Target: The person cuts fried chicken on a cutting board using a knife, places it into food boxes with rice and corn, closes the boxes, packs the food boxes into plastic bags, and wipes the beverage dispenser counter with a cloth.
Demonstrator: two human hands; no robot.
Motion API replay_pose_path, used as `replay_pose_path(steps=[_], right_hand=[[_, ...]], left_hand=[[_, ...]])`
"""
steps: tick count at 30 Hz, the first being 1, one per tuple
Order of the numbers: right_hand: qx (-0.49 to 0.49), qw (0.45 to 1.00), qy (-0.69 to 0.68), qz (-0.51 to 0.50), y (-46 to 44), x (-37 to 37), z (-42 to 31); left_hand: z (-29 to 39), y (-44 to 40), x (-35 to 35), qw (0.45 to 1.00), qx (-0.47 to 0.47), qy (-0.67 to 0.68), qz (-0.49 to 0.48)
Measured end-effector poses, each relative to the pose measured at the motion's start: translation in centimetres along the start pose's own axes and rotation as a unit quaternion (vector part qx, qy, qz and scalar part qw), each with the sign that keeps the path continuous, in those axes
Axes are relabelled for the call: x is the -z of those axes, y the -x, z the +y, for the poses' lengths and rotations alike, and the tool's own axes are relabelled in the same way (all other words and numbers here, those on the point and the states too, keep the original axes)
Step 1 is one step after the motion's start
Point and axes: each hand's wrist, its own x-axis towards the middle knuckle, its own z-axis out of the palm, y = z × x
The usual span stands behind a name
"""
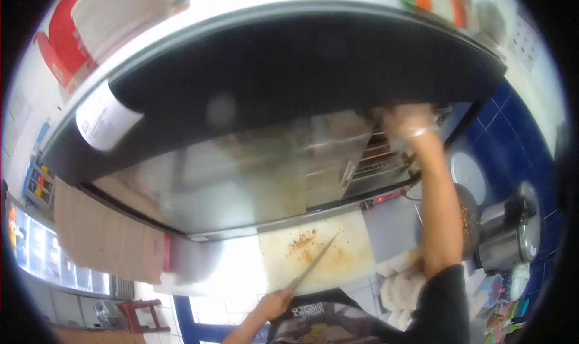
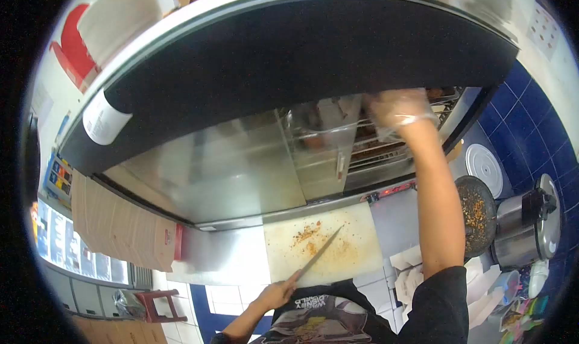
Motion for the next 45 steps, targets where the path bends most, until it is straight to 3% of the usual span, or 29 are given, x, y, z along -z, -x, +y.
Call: replay_pose_path(steps=[1,2,3,6,8,11,12,15,16,18,22,23,25,27,29,32,35,37,40,45], right_hand=[[0.040,0.997,0.012,0.059,0.5,-0.8,1.0],[0.043,0.999,0.024,-0.012,1.0,-1.7,2.4],[0.022,0.998,-0.006,0.063,1.8,-1.9,1.5],[-0.019,0.998,0.035,0.050,5.0,-1.3,-0.1],[0.040,0.965,-0.015,0.260,6.5,-1.2,-0.2],[-0.025,0.958,-0.020,0.285,11.9,-2.1,0.7],[-0.047,0.957,-0.030,0.285,14.5,-2.7,0.8],[-0.101,0.976,-0.035,0.191,22.5,-4.1,-1.8],[-0.263,0.926,-0.248,0.107,25.7,-5.2,-3.5],[-0.345,0.855,-0.383,-0.053,30.5,-8.8,-6.7],[-0.231,0.899,-0.292,-0.231,39.1,-14.2,-12.1],[-0.238,0.898,-0.292,-0.226,40.5,-14.9,-12.3],[-0.124,0.925,-0.298,-0.200,42.6,-15.5,-11.9],[-0.153,0.916,-0.303,-0.212,41.8,-13.7,-12.1],[-0.190,0.901,-0.368,-0.132,42.6,-13.9,-11.9],[-0.290,0.862,-0.390,-0.144,43.7,-14.9,-12.3],[-0.307,0.841,-0.425,-0.135,44.1,-15.3,-12.9],[-0.302,0.844,-0.428,-0.120,44.0,-15.2,-13.1],[-0.305,0.846,-0.427,-0.090,43.6,-15.2,-13.2],[-0.314,0.844,-0.429,-0.065,43.3,-15.1,-13.1]], left_hand=[[0.0,0.0,0.2,1.000,0.003,0.012,-0.008],[0.1,0.0,0.4,1.000,-0.006,-0.007,-0.006],[0.2,-0.1,0.5,1.000,-0.015,-0.024,-0.007],[0.8,-0.1,-0.5,0.998,-0.053,-0.027,-0.019],[0.6,-1.0,-0.9,0.996,-0.090,-0.021,-0.017],[-0.3,-1.9,-1.6,0.994,-0.108,0.009,-0.029],[-0.5,-1.8,-1.2,0.997,-0.075,-0.015,-0.014],[-1.5,-1.2,-0.1,0.999,-0.015,-0.029,0.007],[-1.6,-1.0,0.3,1.000,0.004,-0.021,0.020],[-1.2,-0.8,1.0,0.999,0.002,-0.026,0.027],[1.2,-1.5,1.1,0.996,-0.031,-0.026,0.085],[2.0,-2.1,1.3,0.995,-0.035,-0.032,0.083],[3.7,-3.7,1.7,0.990,-0.063,-0.113,0.046],[5.0,-5.3,1.8,0.984,-0.078,-0.157,0.031],[6.1,-6.3,2.6,0.975,-0.091,-0.200,0.011],[8.1,-5.6,5.8,0.958,-0.066,-0.272,-0.065],[8.0,-6.0,6.0,0.933,-0.036,-0.330,-0.136],[3.8,-9.1,1.5,0.937,-0.096,-0.335,-0.025],[3.3,-12.5,-0.3,0.941,-0.144,-0.303,0.045],[5.2,-9.9,2.0,0.950,-0.124,-0.286,0.014]])
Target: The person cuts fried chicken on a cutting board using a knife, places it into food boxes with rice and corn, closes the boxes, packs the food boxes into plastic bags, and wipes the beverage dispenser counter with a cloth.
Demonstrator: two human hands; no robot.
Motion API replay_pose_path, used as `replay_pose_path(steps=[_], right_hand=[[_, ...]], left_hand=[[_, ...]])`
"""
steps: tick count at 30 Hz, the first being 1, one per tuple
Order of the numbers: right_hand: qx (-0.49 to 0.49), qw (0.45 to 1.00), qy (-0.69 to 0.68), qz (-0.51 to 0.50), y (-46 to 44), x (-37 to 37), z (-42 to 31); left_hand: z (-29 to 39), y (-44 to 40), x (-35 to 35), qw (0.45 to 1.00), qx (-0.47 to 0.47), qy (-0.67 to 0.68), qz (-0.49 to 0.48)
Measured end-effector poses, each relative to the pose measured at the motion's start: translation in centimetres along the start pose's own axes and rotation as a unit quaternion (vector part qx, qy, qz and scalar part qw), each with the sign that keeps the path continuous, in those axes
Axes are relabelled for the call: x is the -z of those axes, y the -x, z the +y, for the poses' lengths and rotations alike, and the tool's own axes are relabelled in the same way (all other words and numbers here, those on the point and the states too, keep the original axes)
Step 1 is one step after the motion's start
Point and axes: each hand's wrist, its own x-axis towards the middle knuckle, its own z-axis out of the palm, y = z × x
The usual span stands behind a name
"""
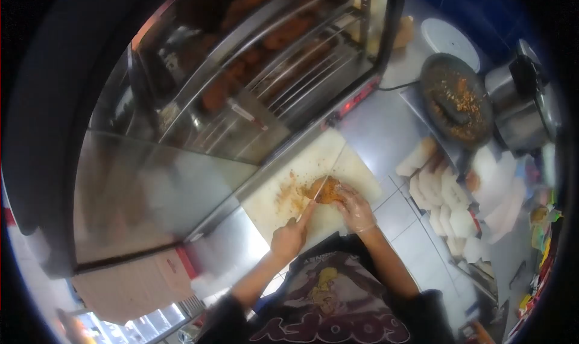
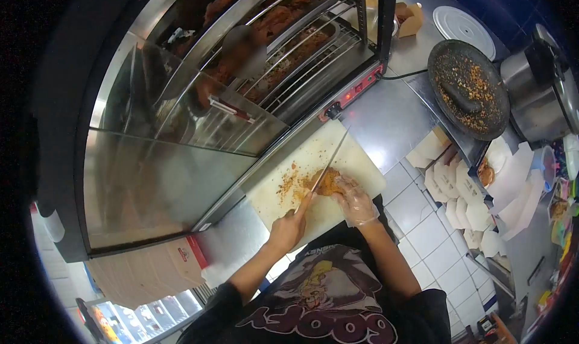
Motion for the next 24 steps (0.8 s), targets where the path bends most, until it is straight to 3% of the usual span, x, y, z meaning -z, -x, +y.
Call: replay_pose_path(steps=[5,12,14,17,19,24], right_hand=[[-0.027,0.999,0.028,-0.019,0.0,-0.3,-0.4],[-0.030,0.999,0.022,-0.033,-0.4,-0.1,-0.8],[-0.132,0.975,-0.176,-0.010,-0.2,0.0,-1.0],[-0.129,0.979,-0.155,0.027,0.2,0.2,-0.7],[-0.123,0.981,-0.144,0.039,0.8,-0.4,0.5],[-0.095,0.986,-0.131,0.039,0.9,-1.2,1.8]], left_hand=[[1.8,0.9,2.4,0.994,0.039,-0.007,-0.104],[0.6,-3.3,-2.2,0.999,0.015,0.027,-0.011],[0.9,-2.6,-0.3,0.999,0.006,0.042,-0.019],[2.2,0.1,1.8,0.998,0.009,0.056,-0.011],[2.7,1.2,2.1,0.997,0.029,0.035,-0.064],[2.3,0.1,-1.4,0.990,0.049,0.110,-0.076]])
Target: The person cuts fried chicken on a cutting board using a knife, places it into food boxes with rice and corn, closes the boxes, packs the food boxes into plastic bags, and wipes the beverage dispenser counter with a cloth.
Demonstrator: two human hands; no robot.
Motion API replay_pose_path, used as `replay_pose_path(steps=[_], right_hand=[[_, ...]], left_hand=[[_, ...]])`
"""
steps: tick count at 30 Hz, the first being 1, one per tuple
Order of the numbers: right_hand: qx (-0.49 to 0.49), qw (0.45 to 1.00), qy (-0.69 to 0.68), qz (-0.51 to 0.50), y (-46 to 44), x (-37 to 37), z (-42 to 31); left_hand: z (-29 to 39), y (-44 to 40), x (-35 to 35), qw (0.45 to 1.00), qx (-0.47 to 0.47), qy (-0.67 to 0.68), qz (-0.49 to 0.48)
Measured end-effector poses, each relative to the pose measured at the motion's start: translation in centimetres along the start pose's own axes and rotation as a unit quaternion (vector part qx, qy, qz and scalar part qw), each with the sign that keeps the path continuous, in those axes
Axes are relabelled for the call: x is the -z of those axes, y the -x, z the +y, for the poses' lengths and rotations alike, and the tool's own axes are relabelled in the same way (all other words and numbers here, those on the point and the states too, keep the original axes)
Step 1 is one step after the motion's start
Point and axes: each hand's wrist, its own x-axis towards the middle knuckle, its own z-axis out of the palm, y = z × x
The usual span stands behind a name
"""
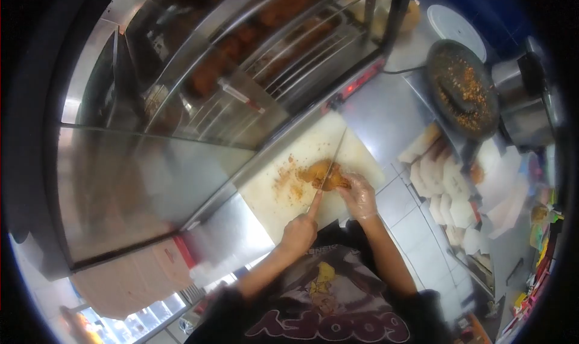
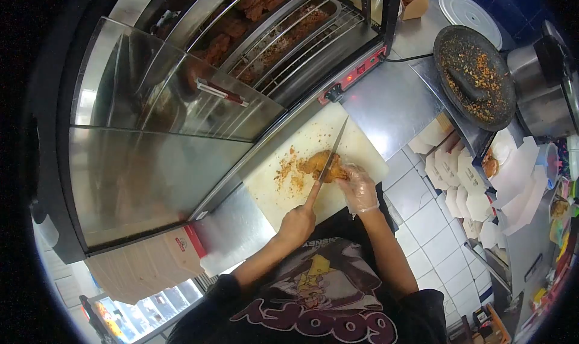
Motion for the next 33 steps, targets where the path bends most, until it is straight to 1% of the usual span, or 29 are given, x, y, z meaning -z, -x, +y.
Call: replay_pose_path(steps=[2,4,5,7,9,10,11,12,13,14,15,16,17,18,19,20,21,23,24,26,27,29,30,32,33], right_hand=[[-0.040,0.999,-0.002,-0.007,-0.5,0.5,-2.5],[-0.024,0.999,0.018,-0.020,-0.6,0.5,-1.3],[-0.011,0.999,0.037,-0.029,-0.2,0.4,-1.0],[-0.004,0.998,0.050,-0.030,-0.1,0.3,-1.9],[0.014,0.997,0.071,-0.025,-0.9,0.9,-2.3],[0.014,0.995,0.094,-0.038,-0.4,0.9,-2.3],[0.019,0.992,0.116,-0.045,-0.4,0.8,-2.2],[0.033,0.992,0.118,-0.037,-1.3,0.8,-2.5],[0.021,0.991,0.127,-0.046,-0.9,0.8,-2.8],[0.010,0.989,0.137,-0.058,-0.5,1.1,-3.2],[0.024,0.988,0.141,-0.053,-0.8,1.3,-3.5],[0.009,0.998,0.053,-0.036,-0.4,1.1,-3.6],[-0.011,0.999,-0.039,-0.017,0.0,0.8,-3.5],[-0.010,0.999,-0.043,-0.008,0.2,0.4,-2.0],[-0.091,0.984,-0.150,0.032,0.5,-0.2,0.6],[-0.138,0.968,-0.203,0.049,1.2,-0.3,1.4],[-0.183,0.946,-0.256,0.072,1.6,-0.3,1.4],[-0.092,0.978,-0.179,0.056,1.6,0.1,1.4],[-0.095,0.977,-0.183,0.057,1.4,0.0,1.4],[-0.100,0.989,-0.107,0.030,1.4,0.3,1.3],[-0.104,0.988,-0.109,0.033,1.2,0.6,0.8],[-0.072,0.995,-0.065,0.033,1.0,0.8,-0.3],[-0.079,0.994,-0.065,0.032,1.0,0.7,0.0],[-0.070,0.997,-0.038,0.023,0.9,0.6,0.6],[-0.075,0.996,-0.033,0.021,0.9,0.8,0.7]], left_hand=[[-0.5,-1.0,-2.3,1.000,0.000,0.027,0.012],[-0.8,-1.6,-2.9,0.998,-0.006,-0.035,0.049],[-1.0,-1.2,-3.2,0.998,0.001,-0.033,0.051],[0.4,-0.9,-0.6,1.000,0.012,-0.009,0.013],[0.3,-1.9,-0.9,1.000,0.009,0.001,0.025],[0.2,-1.7,-1.6,1.000,0.015,0.008,0.024],[0.0,-2.9,-2.1,0.999,0.013,0.009,0.034],[-0.1,-5.4,-2.3,0.997,-0.012,0.018,0.080],[0.3,-6.0,-2.3,0.992,-0.033,0.031,0.114],[0.5,-5.3,-2.5,0.992,-0.035,0.035,0.118],[0.8,-5.1,-1.2,0.994,-0.033,0.044,0.094],[0.9,-4.7,-0.1,0.996,-0.031,0.047,0.066],[0.9,-3.4,0.1,0.995,-0.038,0.024,0.085],[1.3,-2.0,0.6,0.995,-0.044,0.017,0.084],[1.9,-0.4,1.0,0.993,-0.043,0.008,0.106],[2.3,0.5,1.0,0.991,-0.039,0.001,0.125],[2.3,0.8,0.5,0.993,-0.035,-0.001,0.116],[2.2,0.7,-0.4,0.995,-0.020,-0.050,0.087],[2.0,1.1,0.0,0.995,-0.018,-0.054,0.084],[2.0,2.9,1.9,0.997,-0.007,-0.068,0.041],[2.4,3.7,2.6,0.997,-0.008,-0.071,0.036],[3.0,4.9,3.5,0.998,0.024,-0.004,-0.054],[2.8,4.3,2.4,0.998,0.027,-0.002,-0.061],[1.9,1.9,-0.9,1.000,0.023,-0.006,-0.001],[1.5,0.8,-2.1,1.000,0.023,-0.001,-0.005]])
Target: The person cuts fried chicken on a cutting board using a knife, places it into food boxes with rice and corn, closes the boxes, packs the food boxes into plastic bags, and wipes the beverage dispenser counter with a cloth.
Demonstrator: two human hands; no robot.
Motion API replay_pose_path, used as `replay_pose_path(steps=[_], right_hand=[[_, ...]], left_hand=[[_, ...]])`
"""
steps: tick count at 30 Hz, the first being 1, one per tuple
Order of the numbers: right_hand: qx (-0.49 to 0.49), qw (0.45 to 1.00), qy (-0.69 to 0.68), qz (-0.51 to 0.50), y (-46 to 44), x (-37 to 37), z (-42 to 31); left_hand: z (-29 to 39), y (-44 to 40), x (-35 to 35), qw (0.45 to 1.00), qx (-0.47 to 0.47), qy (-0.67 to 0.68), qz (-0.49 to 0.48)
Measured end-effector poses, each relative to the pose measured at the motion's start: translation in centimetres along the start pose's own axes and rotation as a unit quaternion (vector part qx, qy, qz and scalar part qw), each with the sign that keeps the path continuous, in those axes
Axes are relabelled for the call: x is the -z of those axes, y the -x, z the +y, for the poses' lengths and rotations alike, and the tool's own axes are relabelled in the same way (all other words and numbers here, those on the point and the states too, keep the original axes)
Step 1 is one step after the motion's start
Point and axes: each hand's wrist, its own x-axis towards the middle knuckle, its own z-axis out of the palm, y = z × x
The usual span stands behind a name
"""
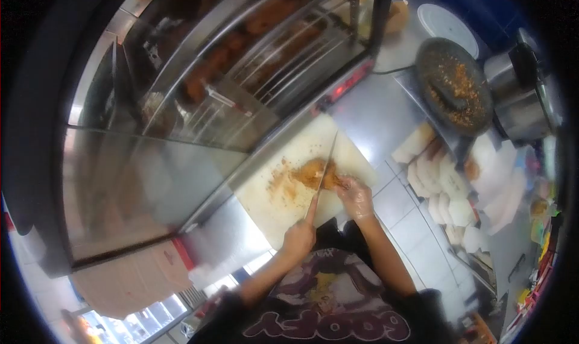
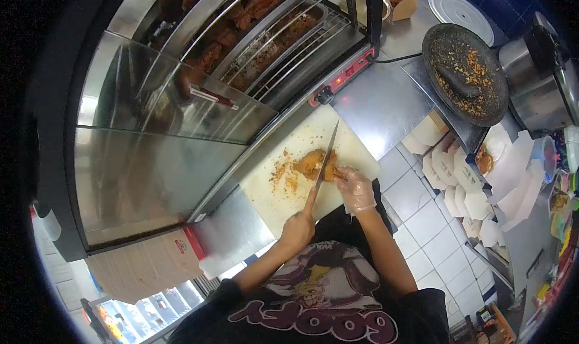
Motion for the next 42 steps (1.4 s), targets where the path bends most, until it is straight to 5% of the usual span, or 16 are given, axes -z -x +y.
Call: replay_pose_path(steps=[8,12,14,18,22,26,29,34,36,40,42], right_hand=[[-0.035,0.998,-0.045,-0.013,0.2,-0.2,-0.6],[0.026,0.994,-0.103,0.013,0.6,-0.6,-0.5],[-0.040,0.998,-0.033,0.021,0.5,-0.6,-0.1],[-0.015,0.998,-0.051,0.021,0.2,-0.1,-0.3],[-0.016,1.000,0.026,0.006,0.7,-0.3,-0.1],[0.019,0.998,-0.051,0.017,0.8,-0.4,-1.7],[0.008,1.000,0.013,0.020,0.8,-0.5,-3.9],[0.184,0.924,0.301,-0.148,-3.2,0.7,-8.1],[0.323,0.816,0.391,-0.278,-6.1,-0.1,-8.0],[0.436,0.741,0.384,-0.336,-9.0,-2.7,-7.7],[0.424,0.783,0.318,-0.325,-8.6,-4.1,-4.8]], left_hand=[[0.4,-0.5,1.0,0.994,-0.031,-0.023,0.100],[2.3,1.5,1.4,0.997,-0.024,-0.016,0.076],[2.4,1.1,0.7,0.997,-0.012,-0.046,0.060],[2.8,2.8,2.9,0.997,-0.005,-0.071,0.013],[1.0,-3.2,-2.6,0.993,-0.032,-0.070,0.090],[1.4,-4.3,-0.4,0.989,-0.078,0.023,0.120],[-0.6,1.8,1.1,0.980,-0.064,0.136,0.128],[-3.6,8.3,-1.6,0.947,0.037,0.279,0.155],[-4.7,8.3,-3.4,0.924,0.147,0.342,0.081],[-4.1,6.3,-5.8,0.868,0.142,0.476,0.030],[-3.2,5.0,-7.1,0.859,0.124,0.496,0.032]])
